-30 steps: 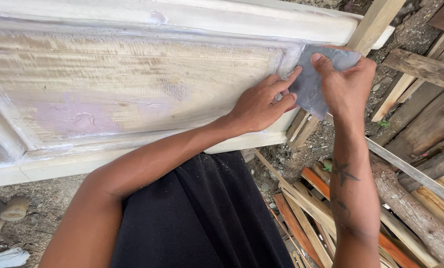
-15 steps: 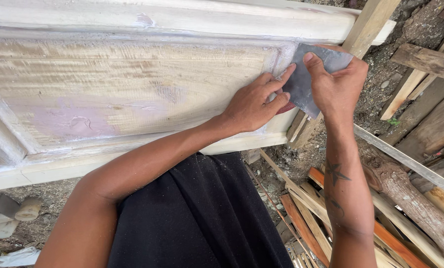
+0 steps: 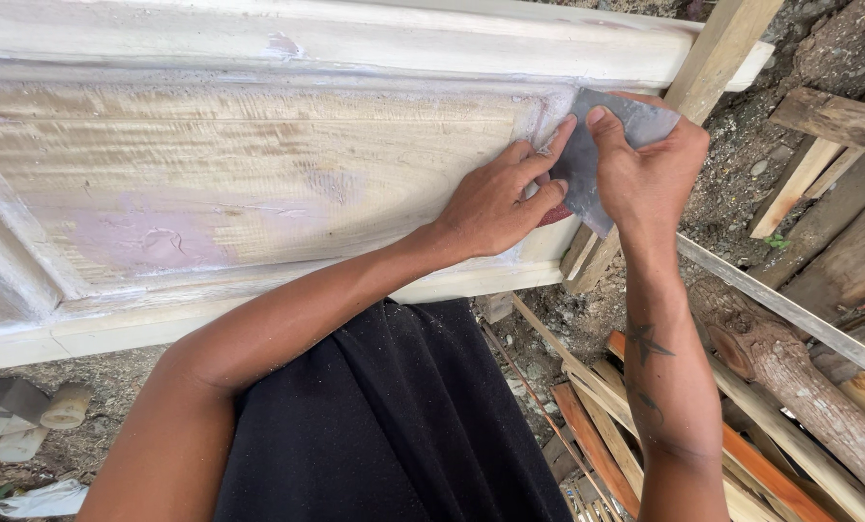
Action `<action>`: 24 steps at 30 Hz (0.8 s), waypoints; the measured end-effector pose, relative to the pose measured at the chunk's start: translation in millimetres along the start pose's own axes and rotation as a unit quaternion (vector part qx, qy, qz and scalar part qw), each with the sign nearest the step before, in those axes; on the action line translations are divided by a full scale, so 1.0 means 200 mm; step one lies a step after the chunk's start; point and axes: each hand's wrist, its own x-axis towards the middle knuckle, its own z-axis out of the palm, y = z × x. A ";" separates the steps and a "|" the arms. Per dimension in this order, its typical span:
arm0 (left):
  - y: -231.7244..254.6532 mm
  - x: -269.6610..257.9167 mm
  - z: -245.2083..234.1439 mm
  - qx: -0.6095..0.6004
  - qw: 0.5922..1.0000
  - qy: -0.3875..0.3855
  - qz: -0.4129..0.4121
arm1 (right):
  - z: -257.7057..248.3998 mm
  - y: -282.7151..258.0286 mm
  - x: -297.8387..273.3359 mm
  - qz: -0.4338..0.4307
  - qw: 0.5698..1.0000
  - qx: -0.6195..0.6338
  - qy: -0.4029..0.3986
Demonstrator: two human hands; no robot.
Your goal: The person sands a white wooden door panel using a sanding block and sandpaper. They work along the edges and corners, switching between a gray block and a red sandpaper sheet to smooth the surface.
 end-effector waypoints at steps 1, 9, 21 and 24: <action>0.00 0.00 0.00 0.009 1.000 0.000 0.001 | 0.00 0.00 0.00 0.008 1.000 -0.003 0.001; -0.01 0.01 0.01 0.002 1.000 0.000 0.008 | -0.02 0.02 0.01 0.035 0.999 -0.005 -0.007; -0.01 0.00 0.01 0.008 1.000 0.008 0.013 | -0.04 0.01 0.02 0.034 0.999 -0.026 -0.021; 0.00 0.01 0.00 0.004 1.000 0.005 0.007 | -0.03 -0.01 0.02 0.023 0.999 -0.017 -0.016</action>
